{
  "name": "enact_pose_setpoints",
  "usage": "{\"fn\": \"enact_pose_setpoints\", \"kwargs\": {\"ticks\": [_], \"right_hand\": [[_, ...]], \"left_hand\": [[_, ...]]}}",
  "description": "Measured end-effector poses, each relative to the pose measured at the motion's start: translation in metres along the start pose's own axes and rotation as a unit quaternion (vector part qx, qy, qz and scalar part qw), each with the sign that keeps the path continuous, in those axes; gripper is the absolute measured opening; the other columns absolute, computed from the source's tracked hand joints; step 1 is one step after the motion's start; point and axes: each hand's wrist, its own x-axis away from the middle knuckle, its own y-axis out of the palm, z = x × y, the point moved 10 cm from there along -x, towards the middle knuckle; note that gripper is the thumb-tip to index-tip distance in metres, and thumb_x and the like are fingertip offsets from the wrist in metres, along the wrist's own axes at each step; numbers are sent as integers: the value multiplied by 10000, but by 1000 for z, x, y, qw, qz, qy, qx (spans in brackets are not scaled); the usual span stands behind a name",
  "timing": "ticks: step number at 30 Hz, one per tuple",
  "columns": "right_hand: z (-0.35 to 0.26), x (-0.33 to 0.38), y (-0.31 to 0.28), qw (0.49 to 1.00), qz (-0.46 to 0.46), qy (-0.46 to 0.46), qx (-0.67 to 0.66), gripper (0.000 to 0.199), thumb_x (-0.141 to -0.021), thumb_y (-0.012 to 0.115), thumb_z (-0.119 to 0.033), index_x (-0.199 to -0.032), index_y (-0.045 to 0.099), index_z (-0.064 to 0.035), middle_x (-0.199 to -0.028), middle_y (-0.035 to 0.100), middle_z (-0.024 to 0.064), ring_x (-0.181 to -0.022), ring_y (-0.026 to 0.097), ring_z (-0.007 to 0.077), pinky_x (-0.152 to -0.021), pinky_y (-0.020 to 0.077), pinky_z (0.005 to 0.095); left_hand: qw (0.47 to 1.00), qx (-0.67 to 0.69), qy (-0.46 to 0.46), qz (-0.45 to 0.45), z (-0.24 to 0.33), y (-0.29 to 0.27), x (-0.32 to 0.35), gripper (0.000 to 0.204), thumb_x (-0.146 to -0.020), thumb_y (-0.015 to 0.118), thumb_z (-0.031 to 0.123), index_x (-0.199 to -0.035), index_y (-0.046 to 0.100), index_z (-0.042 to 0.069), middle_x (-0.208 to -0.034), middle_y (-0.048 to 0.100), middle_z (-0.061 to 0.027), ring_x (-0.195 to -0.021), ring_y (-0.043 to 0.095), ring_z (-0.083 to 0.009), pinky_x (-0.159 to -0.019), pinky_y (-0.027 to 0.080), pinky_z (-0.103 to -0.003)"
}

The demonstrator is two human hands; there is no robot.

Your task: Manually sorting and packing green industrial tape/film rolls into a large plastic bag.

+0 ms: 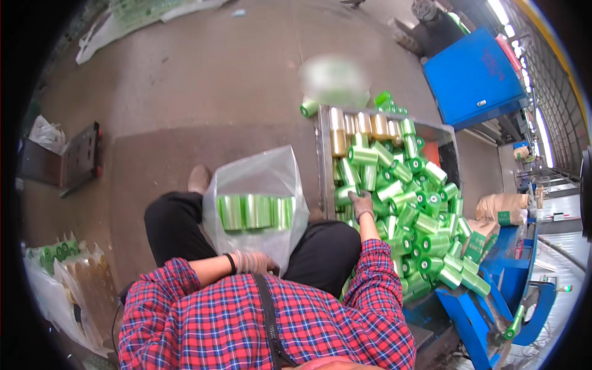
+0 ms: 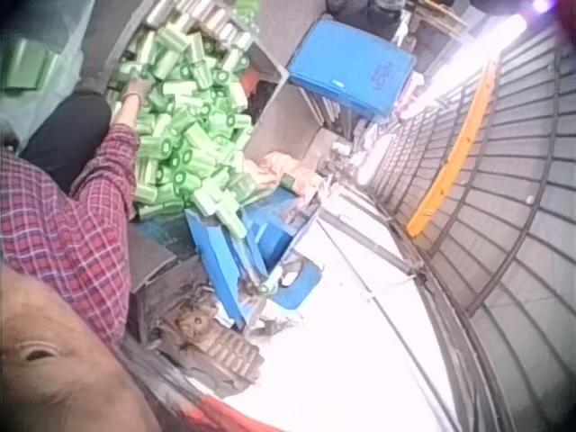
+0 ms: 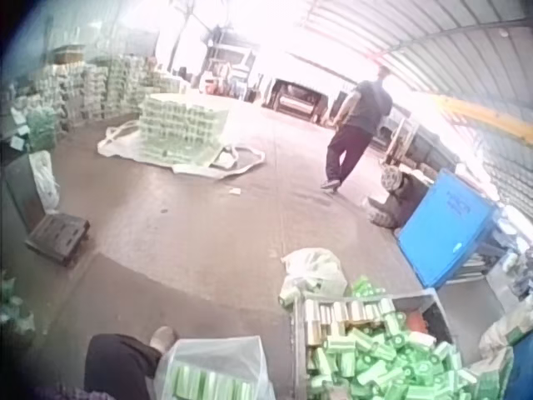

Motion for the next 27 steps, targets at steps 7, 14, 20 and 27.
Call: {"fn": "enact_pose_setpoints", "kwargs": {"ticks": [7,14,20,27], "right_hand": [[-17,15,5,999,3,22,-43,711,-630,746,-367,-1181,452,-28,-1139,524,199,-1057,496,298,-915,366,364],[22,58,-5,961,96,64,-253,584,-637,759,-351,-1039,498,-18,-1000,546,129,-943,513,271,-792,418,372],[-60,108,-140,794,-54,-135,-590,597,-752,648,-391,-1204,397,-92,-1145,472,93,-1020,499,239,-805,462,419],[-207,224,-59,792,-322,-87,-511,595,-776,587,-469,-1157,488,-23,-1020,582,126,-858,592,232,-830,471,340]], "left_hand": [[999,30,11,2,-1,-9,-2,397,-805,535,357,-1096,576,91,-1019,612,-141,-954,571,-291,-833,431,-366],[999,24,21,-14,0,-2,-9,403,-798,544,429,-1037,579,106,-932,619,-131,-856,575,-280,-759,438,-363],[993,-70,57,81,8,-6,5,322,-767,568,342,-1029,600,158,-901,629,-132,-844,588,-319,-753,464,-363],[982,-136,72,111,24,-9,18,295,-751,547,260,-1025,593,162,-899,628,-129,-844,588,-327,-751,467,-389]]}}
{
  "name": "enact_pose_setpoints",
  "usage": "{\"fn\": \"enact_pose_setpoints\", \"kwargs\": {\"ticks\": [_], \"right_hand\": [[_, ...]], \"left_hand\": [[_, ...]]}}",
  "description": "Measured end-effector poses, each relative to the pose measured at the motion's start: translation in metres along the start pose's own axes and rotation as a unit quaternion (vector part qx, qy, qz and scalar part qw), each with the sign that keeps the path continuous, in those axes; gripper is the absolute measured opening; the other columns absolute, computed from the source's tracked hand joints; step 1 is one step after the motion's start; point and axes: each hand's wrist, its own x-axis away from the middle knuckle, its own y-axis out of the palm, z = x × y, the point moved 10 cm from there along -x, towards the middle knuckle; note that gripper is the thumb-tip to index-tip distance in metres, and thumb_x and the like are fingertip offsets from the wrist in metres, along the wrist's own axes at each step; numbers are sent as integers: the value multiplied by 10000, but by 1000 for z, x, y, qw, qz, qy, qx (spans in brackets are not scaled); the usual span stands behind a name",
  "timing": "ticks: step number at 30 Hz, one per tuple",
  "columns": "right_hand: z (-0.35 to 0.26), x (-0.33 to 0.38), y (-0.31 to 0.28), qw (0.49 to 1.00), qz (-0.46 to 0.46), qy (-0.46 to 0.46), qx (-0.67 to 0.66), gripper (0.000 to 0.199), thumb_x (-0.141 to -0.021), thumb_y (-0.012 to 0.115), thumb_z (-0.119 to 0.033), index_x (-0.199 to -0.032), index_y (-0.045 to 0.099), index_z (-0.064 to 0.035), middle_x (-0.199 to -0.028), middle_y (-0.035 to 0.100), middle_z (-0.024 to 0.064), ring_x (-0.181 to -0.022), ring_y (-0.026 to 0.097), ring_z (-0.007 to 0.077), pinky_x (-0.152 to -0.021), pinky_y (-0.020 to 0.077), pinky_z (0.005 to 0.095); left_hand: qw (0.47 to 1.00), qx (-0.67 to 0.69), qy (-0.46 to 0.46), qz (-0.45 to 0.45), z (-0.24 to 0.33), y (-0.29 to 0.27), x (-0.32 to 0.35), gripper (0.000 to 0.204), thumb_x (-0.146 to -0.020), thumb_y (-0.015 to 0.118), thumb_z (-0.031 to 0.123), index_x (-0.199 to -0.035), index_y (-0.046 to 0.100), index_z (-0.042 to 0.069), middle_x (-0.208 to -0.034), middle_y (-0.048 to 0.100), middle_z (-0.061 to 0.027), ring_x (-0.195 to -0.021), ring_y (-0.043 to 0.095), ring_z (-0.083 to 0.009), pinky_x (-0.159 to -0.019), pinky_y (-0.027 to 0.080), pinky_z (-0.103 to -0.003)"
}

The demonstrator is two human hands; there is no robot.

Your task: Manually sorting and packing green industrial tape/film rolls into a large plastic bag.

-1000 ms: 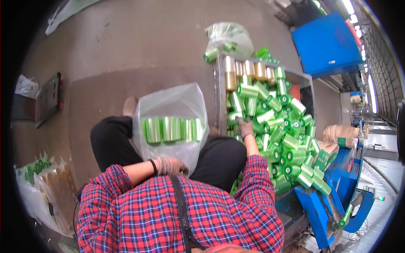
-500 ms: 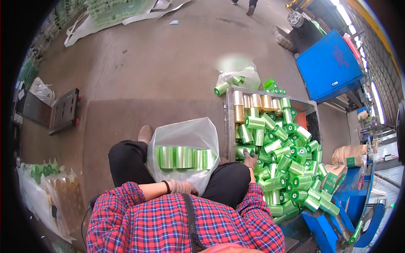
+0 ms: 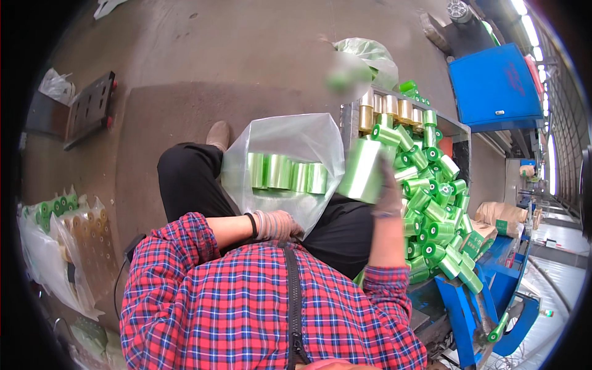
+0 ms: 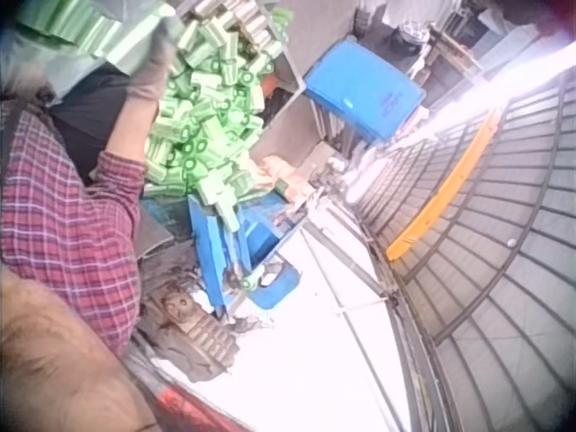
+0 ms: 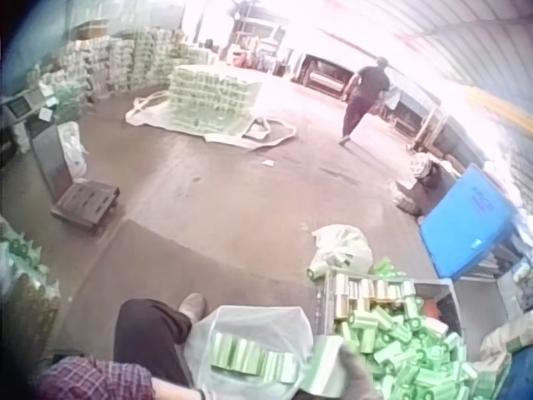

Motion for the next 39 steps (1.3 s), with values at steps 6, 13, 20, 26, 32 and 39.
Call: {"fn": "enact_pose_setpoints", "kwargs": {"ticks": [6,13,20,26,32,39], "right_hand": [[166,-88,26,813,101,90,566,997,-639,643,-593,-1235,278,117,-1192,441,308,-1139,441,368,-949,357,361],[159,-61,44,567,-214,102,789,691,-679,584,-425,-1194,454,16,-1121,539,238,-1047,535,307,-946,389,356],[40,-8,36,408,-125,-119,897,871,-648,676,-461,-1332,287,-85,-1352,333,170,-1273,288,274,-1031,259,395],[-1,-14,-39,699,172,-98,687,672,-737,617,-329,-1307,329,-122,-1107,516,242,-1031,508,338,-877,394,425],[12,-33,-50,756,90,-12,648,569,-752,577,-249,-1279,374,-171,-905,603,228,-874,565,389,-800,435,427],[17,-38,-57,767,93,-57,632,530,-757,548,-209,-1259,409,-109,-752,622,196,-751,615,340,-709,467,420]], "left_hand": [[994,56,-20,96,-8,-9,9,278,-777,527,319,-959,608,125,-862,626,-152,-825,588,-345,-747,464,-411],[953,-192,-205,109,-56,-85,64,608,-741,551,539,-1042,592,12,-967,619,-186,-920,594,-317,-833,447,-363],[870,-359,-338,-29,-120,-103,130,898,-645,657,423,-1338,258,13,-1398,230,-219,-1295,218,-367,-1058,167,-471],[954,-180,-237,24,-95,-98,-2,933,-593,700,459,-1326,307,37,-1369,238,-267,-1274,246,-386,-1016,263,-461],[891,-236,-357,151,-137,-82,-84,1040,-581,697,499,-1396,162,138,-1412,132,-243,-1308,149,-385,-1062,134,-451],[915,-142,-238,293,-145,-75,-80,988,-522,725,516,-1328,305,131,-1337,235,-256,-1238,243,-398,-1033,203,-451]]}}
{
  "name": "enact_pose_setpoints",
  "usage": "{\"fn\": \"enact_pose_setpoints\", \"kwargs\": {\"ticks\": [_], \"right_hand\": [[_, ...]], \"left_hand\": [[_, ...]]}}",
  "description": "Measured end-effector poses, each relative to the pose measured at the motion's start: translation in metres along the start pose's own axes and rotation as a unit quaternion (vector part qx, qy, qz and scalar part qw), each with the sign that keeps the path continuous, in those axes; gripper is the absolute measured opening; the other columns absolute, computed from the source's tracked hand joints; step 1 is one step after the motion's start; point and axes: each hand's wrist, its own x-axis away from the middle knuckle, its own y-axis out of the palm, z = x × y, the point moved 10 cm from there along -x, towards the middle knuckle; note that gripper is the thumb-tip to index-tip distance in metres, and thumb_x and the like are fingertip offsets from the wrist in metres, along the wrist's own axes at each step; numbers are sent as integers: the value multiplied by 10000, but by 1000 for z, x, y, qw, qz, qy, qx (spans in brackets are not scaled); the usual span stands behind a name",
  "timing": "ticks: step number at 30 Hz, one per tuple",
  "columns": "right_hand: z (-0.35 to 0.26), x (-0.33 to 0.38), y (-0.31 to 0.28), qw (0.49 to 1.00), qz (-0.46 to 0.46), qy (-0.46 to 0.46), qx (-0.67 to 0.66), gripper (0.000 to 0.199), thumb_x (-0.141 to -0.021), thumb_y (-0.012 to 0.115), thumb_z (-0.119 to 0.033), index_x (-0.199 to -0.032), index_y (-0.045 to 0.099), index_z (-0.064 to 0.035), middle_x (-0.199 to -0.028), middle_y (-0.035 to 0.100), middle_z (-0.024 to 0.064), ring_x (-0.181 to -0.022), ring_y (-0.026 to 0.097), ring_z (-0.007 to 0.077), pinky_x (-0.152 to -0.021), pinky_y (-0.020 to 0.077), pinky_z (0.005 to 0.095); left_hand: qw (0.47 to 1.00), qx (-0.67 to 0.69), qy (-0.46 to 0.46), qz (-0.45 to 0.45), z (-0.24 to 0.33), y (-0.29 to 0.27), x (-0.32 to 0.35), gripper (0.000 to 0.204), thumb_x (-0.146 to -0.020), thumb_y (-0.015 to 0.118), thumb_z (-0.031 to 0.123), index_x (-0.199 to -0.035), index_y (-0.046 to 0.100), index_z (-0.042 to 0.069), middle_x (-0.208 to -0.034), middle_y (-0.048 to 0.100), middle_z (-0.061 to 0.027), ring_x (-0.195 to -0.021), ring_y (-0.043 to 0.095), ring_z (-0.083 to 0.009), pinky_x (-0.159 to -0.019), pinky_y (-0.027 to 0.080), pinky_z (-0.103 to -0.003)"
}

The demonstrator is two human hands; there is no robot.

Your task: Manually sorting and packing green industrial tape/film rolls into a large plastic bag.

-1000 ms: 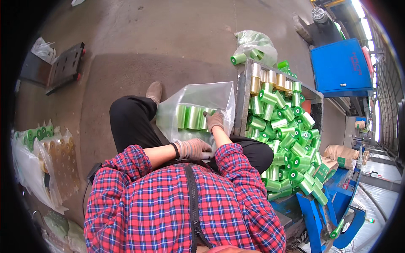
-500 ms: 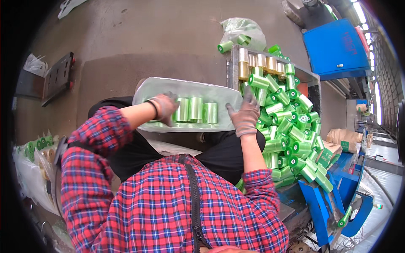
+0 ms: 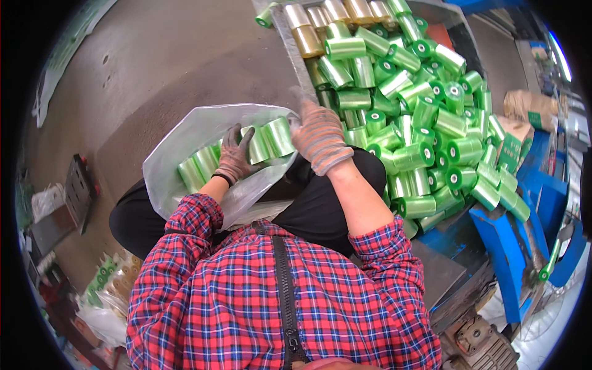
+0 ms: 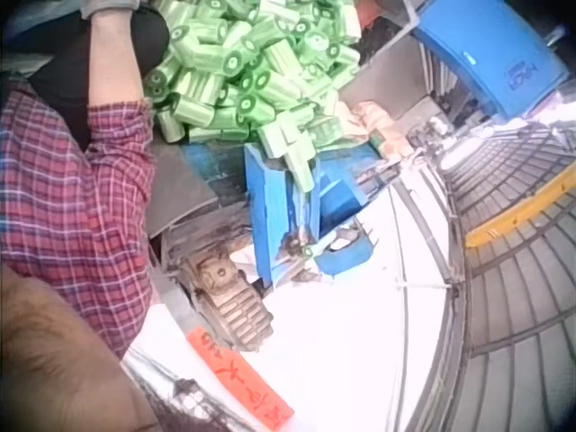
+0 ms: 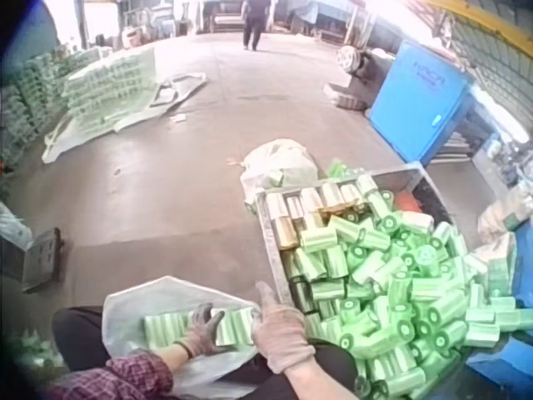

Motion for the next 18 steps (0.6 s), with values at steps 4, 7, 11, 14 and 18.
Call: {"fn": "enact_pose_setpoints", "kwargs": {"ticks": [4,7,11,14,18], "right_hand": [[-20,6,2,999,-22,-38,31,499,-758,540,-175,-1238,436,-92,-741,629,180,-731,629,298,-683,475,410],[-25,5,-4,988,-73,-69,-114,425,-771,561,-239,-1151,513,-54,-810,630,186,-783,622,310,-724,473,408],[56,-43,-37,971,6,15,-238,478,-732,623,-344,-1053,552,3,-947,605,237,-907,585,343,-818,444,387],[158,-98,-10,980,-46,186,61,598,-655,677,-449,-1002,587,29,-972,605,226,-927,587,327,-834,457,369],[199,-142,64,962,-72,223,142,826,-625,729,-400,-1262,365,-23,-1269,437,194,-1102,498,317,-910,422,374]], "left_hand": [[986,-152,-32,-67,8,7,-6,948,-573,689,517,-1352,287,155,-1359,234,-244,-1270,202,-389,-1056,126,-467],[977,-195,7,-88,27,-8,-1,847,-643,637,496,-1330,327,110,-1360,246,-245,-1277,207,-366,-1059,121,-462],[990,-114,75,-28,57,-47,35,731,-678,624,438,-1276,393,89,-1301,340,-223,-1261,239,-355,-1055,154,-442],[992,-19,107,-67,69,-48,67,544,-706,601,363,-1167,499,93,-1256,411,-150,-1209,330,-327,-1001,260,-444],[982,45,87,-161,66,-32,89,518,-723,589,300,-1192,480,109,-1255,427,-111,-1203,360,-305,-976,301,-438]]}}
